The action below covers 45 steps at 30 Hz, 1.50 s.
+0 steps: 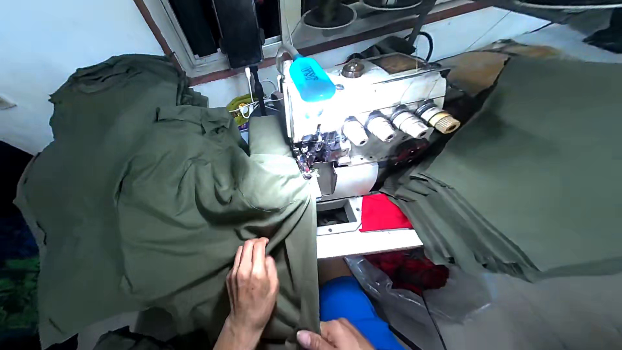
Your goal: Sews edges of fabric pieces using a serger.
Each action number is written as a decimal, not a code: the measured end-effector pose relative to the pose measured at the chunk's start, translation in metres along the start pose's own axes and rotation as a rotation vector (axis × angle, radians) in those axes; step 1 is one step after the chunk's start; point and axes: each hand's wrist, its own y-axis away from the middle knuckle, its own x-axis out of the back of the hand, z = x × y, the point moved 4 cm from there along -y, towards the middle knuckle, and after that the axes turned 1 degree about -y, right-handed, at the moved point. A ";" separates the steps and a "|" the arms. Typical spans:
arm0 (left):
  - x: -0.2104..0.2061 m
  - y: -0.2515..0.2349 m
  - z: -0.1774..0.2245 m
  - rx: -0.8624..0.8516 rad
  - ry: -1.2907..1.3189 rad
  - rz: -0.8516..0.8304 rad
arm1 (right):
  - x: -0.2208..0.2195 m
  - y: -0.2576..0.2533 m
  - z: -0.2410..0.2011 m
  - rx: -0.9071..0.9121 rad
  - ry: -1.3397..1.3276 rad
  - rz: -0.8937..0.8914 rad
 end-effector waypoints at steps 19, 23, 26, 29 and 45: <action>0.089 -0.018 0.079 -0.080 0.282 -0.083 | 0.120 -0.057 -0.090 0.347 -0.742 0.463; 0.098 -0.021 0.091 -0.100 0.265 -0.126 | 0.111 -0.038 -0.091 0.305 -0.376 0.741; 0.091 -0.007 0.093 -0.079 0.244 -0.167 | 0.076 -0.020 -0.072 0.235 -0.446 0.732; 0.088 -0.002 0.099 -0.085 0.240 -0.185 | 0.055 -0.011 -0.063 0.270 -0.509 0.720; 0.066 0.026 0.096 -0.176 0.151 -0.269 | 0.044 0.023 -0.064 0.370 -0.498 0.579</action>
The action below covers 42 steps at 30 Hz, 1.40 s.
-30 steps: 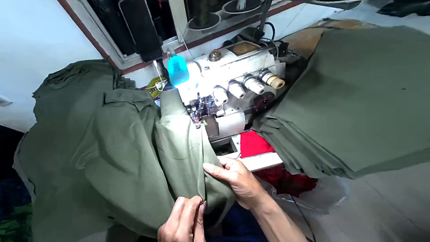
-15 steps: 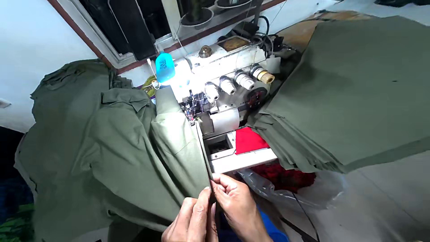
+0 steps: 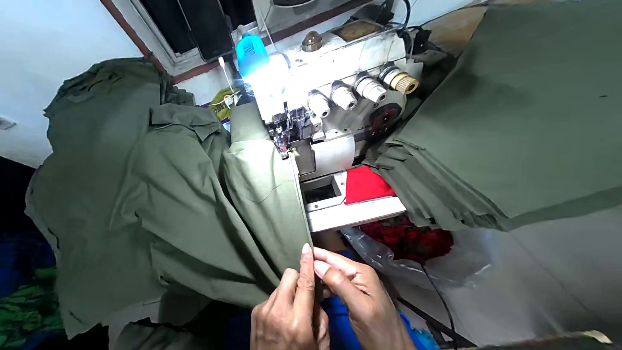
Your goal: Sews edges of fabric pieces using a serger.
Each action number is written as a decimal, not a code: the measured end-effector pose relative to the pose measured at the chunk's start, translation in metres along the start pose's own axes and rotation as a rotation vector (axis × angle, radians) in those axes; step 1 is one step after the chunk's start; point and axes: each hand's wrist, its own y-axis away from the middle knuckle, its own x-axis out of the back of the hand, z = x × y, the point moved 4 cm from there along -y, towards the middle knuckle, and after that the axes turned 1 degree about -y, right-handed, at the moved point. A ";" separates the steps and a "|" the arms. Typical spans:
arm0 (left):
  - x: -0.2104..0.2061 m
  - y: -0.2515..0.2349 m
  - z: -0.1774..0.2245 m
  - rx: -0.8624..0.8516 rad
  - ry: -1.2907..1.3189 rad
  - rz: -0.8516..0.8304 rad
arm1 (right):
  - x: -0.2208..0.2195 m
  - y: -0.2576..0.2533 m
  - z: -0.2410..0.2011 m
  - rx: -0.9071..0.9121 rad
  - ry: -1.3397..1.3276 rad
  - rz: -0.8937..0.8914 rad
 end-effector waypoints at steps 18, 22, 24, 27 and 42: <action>-0.009 -0.121 -0.075 0.054 -0.209 0.042 | -0.009 -0.033 0.009 -0.210 -0.471 -0.068; -0.013 -0.151 -0.085 0.114 -0.273 -0.060 | -0.011 -0.068 0.014 -0.199 -0.540 -0.061; -0.016 -0.171 -0.092 0.153 -0.306 -0.116 | -0.011 -0.086 0.014 -0.226 -0.560 -0.064; -0.019 -0.198 -0.108 0.186 -0.274 -0.163 | -0.011 -0.104 0.012 -0.265 -0.591 -0.041; -0.035 -0.030 -0.055 0.322 0.497 0.180 | -0.011 -0.034 0.031 -0.046 -0.259 0.012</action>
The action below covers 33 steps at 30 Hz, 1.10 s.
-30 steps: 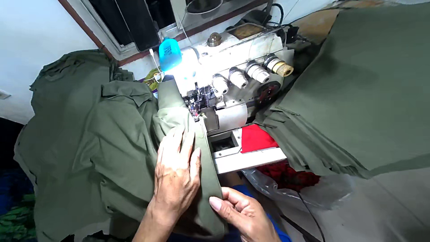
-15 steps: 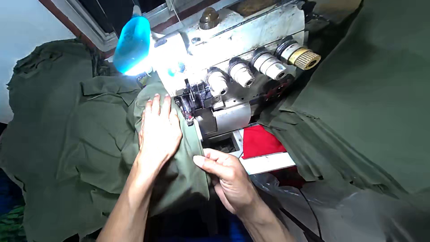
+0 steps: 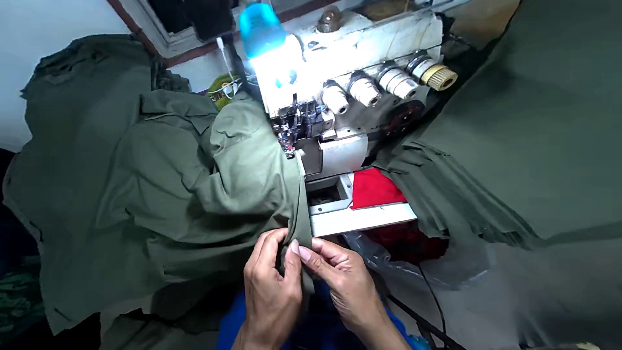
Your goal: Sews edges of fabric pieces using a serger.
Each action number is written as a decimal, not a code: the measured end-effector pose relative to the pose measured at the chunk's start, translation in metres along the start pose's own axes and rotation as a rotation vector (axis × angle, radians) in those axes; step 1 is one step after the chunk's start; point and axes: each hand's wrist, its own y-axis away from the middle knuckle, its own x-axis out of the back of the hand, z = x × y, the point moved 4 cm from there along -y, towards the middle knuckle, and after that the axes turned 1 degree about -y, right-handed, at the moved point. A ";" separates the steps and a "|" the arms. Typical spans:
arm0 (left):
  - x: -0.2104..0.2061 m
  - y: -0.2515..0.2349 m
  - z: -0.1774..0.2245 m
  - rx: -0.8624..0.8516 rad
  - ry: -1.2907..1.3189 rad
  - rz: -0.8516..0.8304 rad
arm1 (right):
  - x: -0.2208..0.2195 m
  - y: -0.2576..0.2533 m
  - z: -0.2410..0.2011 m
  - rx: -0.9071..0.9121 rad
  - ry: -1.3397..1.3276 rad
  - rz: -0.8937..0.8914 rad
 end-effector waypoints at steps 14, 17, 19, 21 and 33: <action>0.004 0.001 -0.009 0.103 -0.090 -0.042 | 0.003 0.026 -0.016 0.053 0.218 0.139; 0.002 0.000 -0.016 0.128 -0.069 -0.032 | 0.004 0.032 -0.017 0.055 0.240 0.133; 0.004 -0.005 -0.020 0.175 0.001 -0.034 | 0.006 0.032 -0.017 0.061 0.268 0.139; 0.011 -0.008 -0.012 0.104 0.012 0.031 | 0.010 0.032 -0.016 0.052 0.322 0.149; 0.032 0.075 -0.002 -0.279 -0.279 -0.014 | 0.018 0.085 0.021 -0.135 0.455 0.051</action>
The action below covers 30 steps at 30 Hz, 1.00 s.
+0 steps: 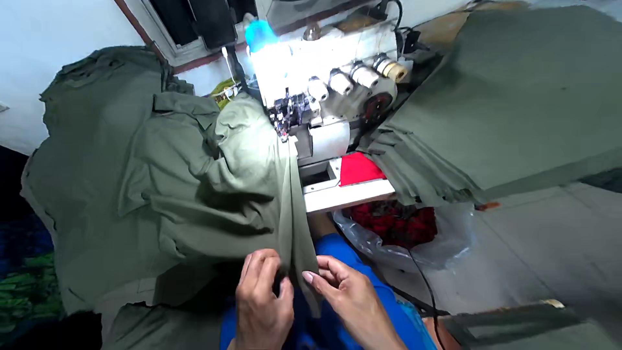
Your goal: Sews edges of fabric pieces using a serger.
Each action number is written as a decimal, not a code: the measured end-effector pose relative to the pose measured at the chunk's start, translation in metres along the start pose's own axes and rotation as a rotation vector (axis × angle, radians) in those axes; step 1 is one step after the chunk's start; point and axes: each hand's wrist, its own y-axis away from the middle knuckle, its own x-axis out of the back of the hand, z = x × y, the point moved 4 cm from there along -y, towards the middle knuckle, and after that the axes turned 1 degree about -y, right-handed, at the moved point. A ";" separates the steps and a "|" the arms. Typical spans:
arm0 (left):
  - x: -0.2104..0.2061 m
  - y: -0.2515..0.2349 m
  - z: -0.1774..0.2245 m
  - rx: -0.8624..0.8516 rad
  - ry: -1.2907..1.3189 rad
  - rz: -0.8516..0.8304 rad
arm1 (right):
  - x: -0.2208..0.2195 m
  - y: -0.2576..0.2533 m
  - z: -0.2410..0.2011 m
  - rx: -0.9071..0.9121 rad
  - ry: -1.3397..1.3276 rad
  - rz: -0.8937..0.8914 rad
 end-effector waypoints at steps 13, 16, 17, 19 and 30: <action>0.026 0.038 0.029 -0.419 0.142 0.056 | -0.001 0.063 -0.030 -0.103 -0.561 -0.067; 0.033 0.042 0.030 -0.497 0.125 0.073 | 0.001 0.068 -0.032 -0.104 -0.545 -0.048; 0.035 0.044 0.030 -0.520 0.122 0.071 | 0.001 0.070 -0.033 -0.107 -0.538 -0.041; 0.038 0.047 0.029 -0.560 0.118 0.065 | 0.002 0.073 -0.035 -0.112 -0.519 -0.031; 0.042 0.051 0.024 -0.682 0.041 0.046 | 0.001 0.075 -0.045 -0.140 -0.430 -0.031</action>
